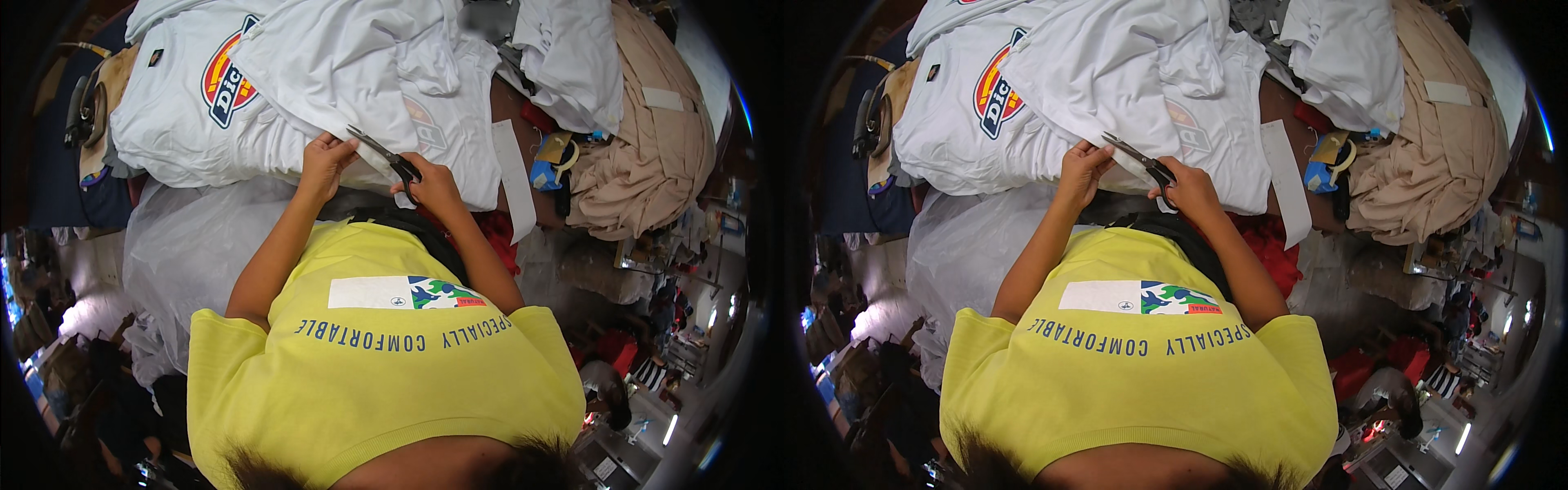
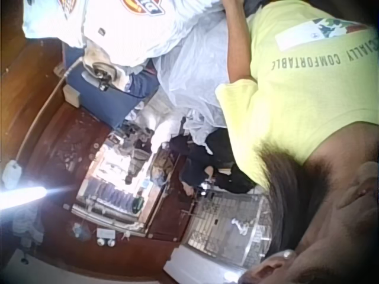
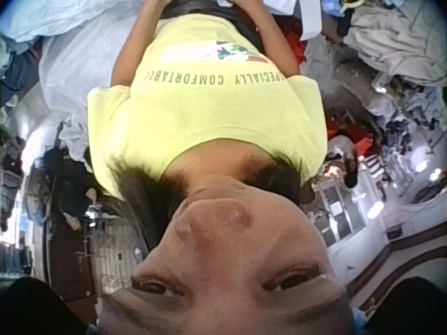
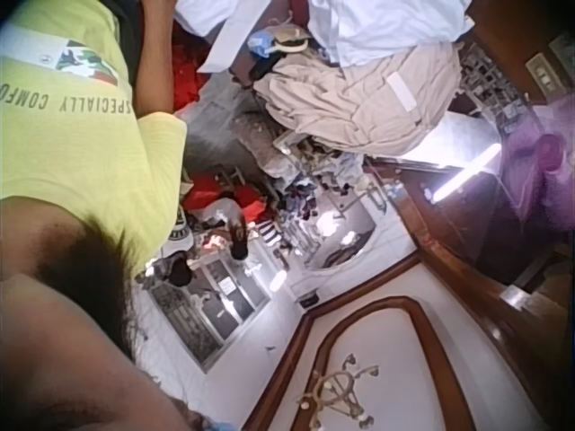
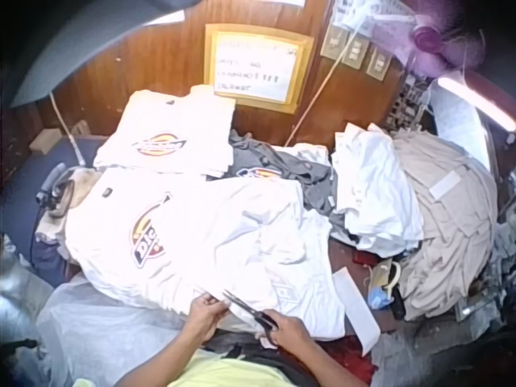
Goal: The person trims excess threads from white shirts using shears and then folds them.
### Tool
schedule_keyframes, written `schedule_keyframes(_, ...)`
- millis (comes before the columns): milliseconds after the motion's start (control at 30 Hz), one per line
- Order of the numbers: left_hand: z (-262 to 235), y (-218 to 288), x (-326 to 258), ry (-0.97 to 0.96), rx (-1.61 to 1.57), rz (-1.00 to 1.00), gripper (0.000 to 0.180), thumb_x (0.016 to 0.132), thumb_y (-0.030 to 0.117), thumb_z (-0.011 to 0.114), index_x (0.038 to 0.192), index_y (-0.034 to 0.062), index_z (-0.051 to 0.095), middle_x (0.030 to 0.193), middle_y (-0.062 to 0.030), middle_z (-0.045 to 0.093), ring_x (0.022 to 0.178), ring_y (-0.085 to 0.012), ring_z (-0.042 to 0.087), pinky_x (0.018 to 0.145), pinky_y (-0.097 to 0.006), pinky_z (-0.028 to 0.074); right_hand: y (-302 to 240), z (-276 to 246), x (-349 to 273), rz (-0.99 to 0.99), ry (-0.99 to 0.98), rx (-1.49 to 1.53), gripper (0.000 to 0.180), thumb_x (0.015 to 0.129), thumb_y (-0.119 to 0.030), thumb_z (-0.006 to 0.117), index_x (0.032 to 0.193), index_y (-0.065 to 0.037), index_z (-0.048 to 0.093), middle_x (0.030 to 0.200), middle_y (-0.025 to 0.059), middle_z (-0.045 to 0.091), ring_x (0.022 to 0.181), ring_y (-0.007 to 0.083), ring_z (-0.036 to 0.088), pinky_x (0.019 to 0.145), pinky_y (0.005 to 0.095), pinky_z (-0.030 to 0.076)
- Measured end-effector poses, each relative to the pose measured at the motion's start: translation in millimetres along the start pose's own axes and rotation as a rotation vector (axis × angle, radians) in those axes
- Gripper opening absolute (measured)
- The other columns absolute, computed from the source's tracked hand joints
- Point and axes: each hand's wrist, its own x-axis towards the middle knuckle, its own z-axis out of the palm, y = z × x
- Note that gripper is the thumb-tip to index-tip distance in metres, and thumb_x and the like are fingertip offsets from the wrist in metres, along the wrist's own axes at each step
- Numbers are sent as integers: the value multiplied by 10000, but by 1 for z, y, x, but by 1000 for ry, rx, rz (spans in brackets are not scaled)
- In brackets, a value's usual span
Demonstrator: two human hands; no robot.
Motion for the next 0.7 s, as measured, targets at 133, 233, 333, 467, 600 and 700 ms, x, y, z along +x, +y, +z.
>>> schedule_keyframes(133, -4, 5, 4, 13, -27, 18, 267, 805, -19, 585, 1064, -1, 527, 948, -43, 614, 815, -108, 602, 722, -228, 521, 2, 3, -4, -12, 30, 88, 507, 620, -175, 766, 1073, -92, 554, 665, 97, 598, 609, 272, 599, 566, 360, 447)
schedule_keyframes(233, -12, 2, 8, -5, -4, 35, 276, 803, -27, 579, 1072, -1, 521, 957, -45, 614, 824, -111, 605, 732, -234, 523, -8, 2, 2, -32, 63, -99, 544, 604, -242, 787, 1072, -93, 553, 676, 89, 575, 611, 263, 575, 567, 358, 436)
schedule_keyframes(333, -11, 2, 8, -10, -29, 38, 281, 801, -39, 570, 1074, 0, 519, 958, -47, 615, 835, -114, 607, 736, -239, 527, -20, 3, 9, -59, 89, -122, 604, 576, -328, 800, 1076, -98, 551, 675, 91, 545, 610, 260, 552, 564, 357, 426)
schedule_keyframes(467, -10, 4, 8, -9, -17, 41, 285, 799, -43, 571, 1076, 0, 520, 953, -46, 617, 840, -113, 608, 734, -235, 529, -20, 7, 14, -80, 91, -128, 636, 556, -379, 800, 1071, -102, 549, 669, 94, 545, 607, 264, 556, 555, 357, 425)
schedule_keyframes(600, -7, 7, 5, -13, -23, 28, 289, 798, -37, 582, 1078, 1, 522, 954, -44, 619, 830, -111, 607, 741, -234, 525, -14, 11, 11, -68, 74, -88, 569, 588, -318, 794, 1049, -93, 548, 719, 112, 605, 647, 263, 605, 570, 352, 442)
schedule_keyframes(700, -10, 9, 9, 6, -52, 9, 298, 796, -36, 586, 1084, 1, 519, 957, -43, 619, 824, -109, 606, 744, -237, 524, -8, 10, 8, 7, 20, 46, 532, 604, -278, 790, 1034, -83, 545, 756, 125, 632, 682, 277, 626, 583, 348, 455)
